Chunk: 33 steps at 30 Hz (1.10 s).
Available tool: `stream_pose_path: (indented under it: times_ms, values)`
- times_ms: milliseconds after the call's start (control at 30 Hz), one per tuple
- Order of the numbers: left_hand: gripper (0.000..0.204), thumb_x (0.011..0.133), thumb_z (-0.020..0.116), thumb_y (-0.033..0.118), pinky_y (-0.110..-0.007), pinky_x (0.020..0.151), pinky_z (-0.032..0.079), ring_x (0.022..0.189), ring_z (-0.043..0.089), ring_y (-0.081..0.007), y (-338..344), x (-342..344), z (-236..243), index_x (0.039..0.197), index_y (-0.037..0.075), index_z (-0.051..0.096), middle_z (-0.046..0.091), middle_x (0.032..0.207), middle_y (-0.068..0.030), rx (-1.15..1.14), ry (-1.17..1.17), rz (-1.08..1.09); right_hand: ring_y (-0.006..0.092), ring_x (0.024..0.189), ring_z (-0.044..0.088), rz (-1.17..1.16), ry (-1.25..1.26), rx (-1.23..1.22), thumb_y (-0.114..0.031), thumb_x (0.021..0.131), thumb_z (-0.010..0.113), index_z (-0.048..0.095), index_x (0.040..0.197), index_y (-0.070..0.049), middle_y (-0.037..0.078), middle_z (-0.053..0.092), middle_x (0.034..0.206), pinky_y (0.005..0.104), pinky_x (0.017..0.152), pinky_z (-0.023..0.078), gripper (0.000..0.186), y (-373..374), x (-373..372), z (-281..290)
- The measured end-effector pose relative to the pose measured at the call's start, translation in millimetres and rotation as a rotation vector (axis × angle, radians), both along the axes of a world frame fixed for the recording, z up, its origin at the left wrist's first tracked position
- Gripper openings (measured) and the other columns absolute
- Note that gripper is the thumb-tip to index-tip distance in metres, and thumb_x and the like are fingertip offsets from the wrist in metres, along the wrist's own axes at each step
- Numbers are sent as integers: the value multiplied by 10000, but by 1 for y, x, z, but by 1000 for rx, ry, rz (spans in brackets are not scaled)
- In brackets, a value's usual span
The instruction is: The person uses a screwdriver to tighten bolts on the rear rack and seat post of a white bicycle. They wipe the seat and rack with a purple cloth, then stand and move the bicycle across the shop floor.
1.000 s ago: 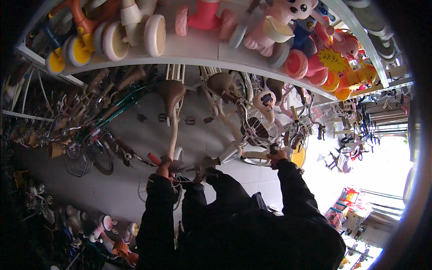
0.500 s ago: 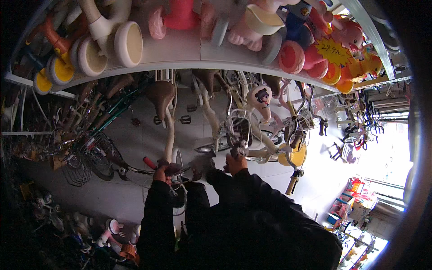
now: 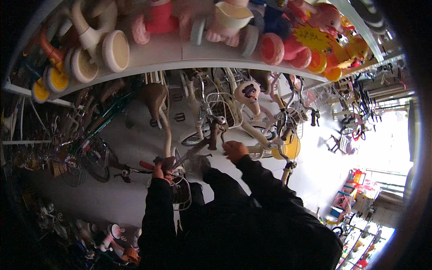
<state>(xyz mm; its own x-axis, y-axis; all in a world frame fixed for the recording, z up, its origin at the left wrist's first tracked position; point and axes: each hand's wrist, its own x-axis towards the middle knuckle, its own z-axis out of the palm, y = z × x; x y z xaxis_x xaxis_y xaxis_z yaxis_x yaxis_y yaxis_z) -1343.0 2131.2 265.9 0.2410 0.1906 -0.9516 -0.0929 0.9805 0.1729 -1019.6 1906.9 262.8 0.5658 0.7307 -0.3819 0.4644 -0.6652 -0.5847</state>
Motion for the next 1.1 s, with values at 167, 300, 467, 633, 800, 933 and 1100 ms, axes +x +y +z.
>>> stream_pose_path:
  times_ms: [167,300,467,633,800,933,1100]
  values:
    - [291,1021,631,354,-346,489,305,582,429,-159,-8,16,7,1184,114,603,566,845,-23,263,357,77,406,1197,601,-484,-450,-374,-374,887,777,596,1320,-4,234,632,1193,527,980,504,598,-155,57,83]
    - [391,870,786,248,-378,535,421,663,528,-176,-18,22,30,1176,52,641,618,885,-51,680,362,37,461,1364,447,-471,-495,-547,-337,857,805,539,1369,7,274,454,1473,551,1083,453,672,-216,49,107]
    - [367,848,762,60,-383,777,585,931,703,-192,-49,21,102,1199,-8,677,727,1082,-93,1028,12,-275,462,1294,483,-743,-574,-312,-287,877,764,515,1363,31,264,509,1395,539,1085,422,633,-222,15,98]
    - [444,883,706,47,-401,964,566,1068,704,-226,-92,44,141,1323,26,660,722,1232,-104,1356,-17,-818,403,1146,624,-533,-411,-580,-437,908,704,597,1347,-80,201,629,1244,525,1006,484,576,-244,10,96]
    - [389,880,772,267,-530,1034,535,1198,635,-393,-110,120,129,1245,151,705,568,1453,-196,1402,88,-1224,336,802,624,-776,6,-478,-487,896,650,617,1190,-241,106,624,901,505,648,468,385,-282,28,27]
    - [514,898,767,448,-631,1055,508,1317,535,-476,-106,178,115,1325,181,666,286,1653,-272,1283,369,-1413,258,675,512,-862,890,233,-520,915,512,596,1061,-290,4,517,758,441,573,363,285,-289,30,-38]
    - [640,902,759,419,-600,1107,477,1347,519,-473,-111,200,107,1431,100,594,278,1664,-262,1254,479,-1436,265,632,588,-1264,1075,338,-179,925,669,578,1124,-183,67,567,746,482,529,485,219,-233,8,-16]
